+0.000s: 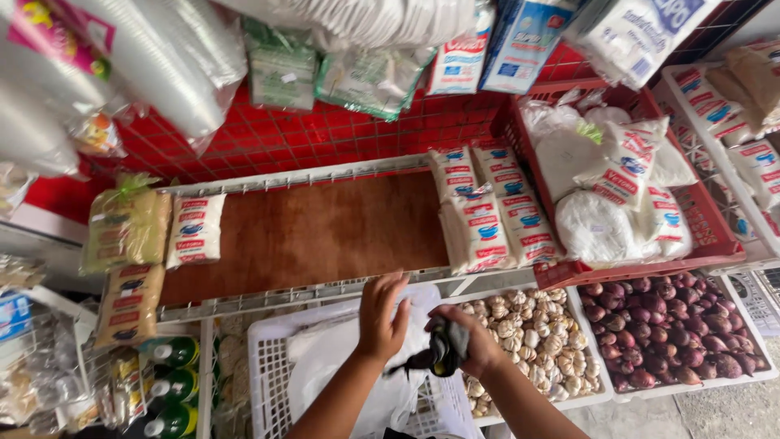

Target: The recorder is cleaning and organizing small bags of sugar on a grocery store shelf.

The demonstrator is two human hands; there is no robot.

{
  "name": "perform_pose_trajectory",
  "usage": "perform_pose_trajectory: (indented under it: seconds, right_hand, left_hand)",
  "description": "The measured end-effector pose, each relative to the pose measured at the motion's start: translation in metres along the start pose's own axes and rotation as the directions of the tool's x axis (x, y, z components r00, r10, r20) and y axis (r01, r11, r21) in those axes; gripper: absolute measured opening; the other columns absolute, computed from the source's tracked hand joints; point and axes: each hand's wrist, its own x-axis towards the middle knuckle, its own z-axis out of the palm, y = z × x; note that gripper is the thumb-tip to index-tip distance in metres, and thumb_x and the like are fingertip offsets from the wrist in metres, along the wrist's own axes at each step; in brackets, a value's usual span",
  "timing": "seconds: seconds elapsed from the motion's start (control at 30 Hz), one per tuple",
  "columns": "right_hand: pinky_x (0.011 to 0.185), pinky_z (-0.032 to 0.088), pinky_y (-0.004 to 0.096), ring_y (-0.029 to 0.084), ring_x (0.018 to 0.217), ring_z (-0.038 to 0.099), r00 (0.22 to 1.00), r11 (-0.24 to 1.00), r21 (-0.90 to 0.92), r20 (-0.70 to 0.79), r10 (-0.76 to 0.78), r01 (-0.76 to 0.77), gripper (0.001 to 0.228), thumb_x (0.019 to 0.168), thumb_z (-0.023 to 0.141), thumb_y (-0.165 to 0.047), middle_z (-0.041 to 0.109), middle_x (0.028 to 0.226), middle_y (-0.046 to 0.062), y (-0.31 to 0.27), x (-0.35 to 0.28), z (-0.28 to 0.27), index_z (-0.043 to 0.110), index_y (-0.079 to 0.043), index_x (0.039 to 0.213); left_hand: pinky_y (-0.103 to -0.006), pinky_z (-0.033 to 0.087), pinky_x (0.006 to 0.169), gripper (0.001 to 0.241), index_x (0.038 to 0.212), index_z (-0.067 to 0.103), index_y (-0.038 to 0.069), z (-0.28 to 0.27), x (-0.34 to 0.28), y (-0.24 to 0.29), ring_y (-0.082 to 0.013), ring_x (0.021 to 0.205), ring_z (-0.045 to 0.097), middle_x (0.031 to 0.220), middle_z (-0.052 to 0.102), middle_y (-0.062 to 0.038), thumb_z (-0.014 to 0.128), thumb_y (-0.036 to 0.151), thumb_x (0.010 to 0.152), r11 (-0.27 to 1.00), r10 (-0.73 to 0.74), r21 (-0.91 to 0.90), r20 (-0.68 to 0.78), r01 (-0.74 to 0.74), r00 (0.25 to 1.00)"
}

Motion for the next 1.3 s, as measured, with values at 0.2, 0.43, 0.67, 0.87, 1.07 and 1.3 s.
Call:
perform_pose_trajectory:
  seconds: [0.2,0.43,0.67,0.87,1.07,1.3]
  right_hand:
    - [0.079,0.058,0.034,0.02,0.086,0.071,0.944,0.837,-0.516,0.147,0.295,-0.181,0.024,0.094,0.068,-0.02,0.074,0.095,0.01,0.076,0.018,0.025,0.073,0.0,0.106]
    - [0.069,0.057,0.036,0.021,0.074,0.068,0.941,0.686,-0.648,-0.171,0.291,-0.33,0.029,0.092,0.069,-0.024,0.073,0.087,0.012,0.202,0.095,-0.017,0.073,0.002,0.106]
    - [0.088,0.054,0.049,0.036,0.102,0.067,0.986,-0.377,-0.912,-0.165,-0.017,-0.159,0.044,0.086,0.068,-0.034,0.069,0.111,0.013,0.236,0.126,-0.029,0.067,-0.016,0.126]
    - [0.102,0.052,0.046,0.03,0.117,0.069,0.932,-0.525,-0.795,-0.362,0.009,-0.304,0.045,0.093,0.057,-0.044,0.074,0.123,0.012,0.23,0.146,-0.031,0.073,-0.015,0.124]
    - [0.115,0.035,0.044,0.032,0.143,0.036,0.987,-0.535,-0.83,-0.143,-0.072,-0.159,0.069,0.087,0.069,-0.041,0.037,0.156,0.012,0.248,0.156,-0.06,0.044,-0.019,0.147]
    - [0.117,0.037,0.041,0.027,0.14,0.045,0.979,-0.413,-0.897,-0.089,-0.185,-0.16,0.066,0.087,0.069,-0.048,0.049,0.148,0.007,0.241,0.148,-0.07,0.051,-0.018,0.143]
  left_hand:
    - [-0.0398,0.056,0.072,0.01,0.103,0.067,0.004,-0.067,-0.135,-0.031,-0.0306,0.083,0.068,0.094,0.071,-0.012,0.062,0.007,0.095,0.912,-0.409,0.042,0.0,0.408,0.913]
    - [-0.0438,0.054,0.078,0.013,0.099,0.073,0.006,-0.074,-0.218,-0.096,-0.0355,0.093,0.067,0.101,0.072,-0.015,0.069,0.008,0.087,0.795,-0.605,0.215,0.334,0.567,0.723]
    - [-0.0402,0.051,0.095,0.018,0.101,0.077,0.008,-0.054,-0.27,-0.18,-0.0295,0.114,0.062,0.11,0.073,-0.011,0.064,0.011,0.088,0.657,-0.689,0.754,0.613,-0.025,0.386]
    - [-0.0419,0.051,0.093,0.02,0.105,0.075,0.01,-0.039,-0.3,-0.215,-0.0285,0.111,0.064,0.111,0.072,-0.01,0.061,0.014,0.091,0.631,-0.684,0.776,0.57,-0.024,0.455]
    - [-0.0447,0.049,0.096,0.023,0.111,0.073,0.008,-0.034,-0.29,-0.227,-0.0308,0.115,0.062,0.116,0.07,-0.013,0.06,0.014,0.093,0.667,-0.657,0.742,0.628,-0.068,0.418]
    - [-0.0479,0.046,0.101,0.027,0.117,0.07,0.005,-0.028,-0.293,-0.215,-0.0335,0.119,0.059,0.122,0.067,-0.015,0.059,0.015,0.095,0.727,-0.604,0.674,0.717,-0.126,0.349]
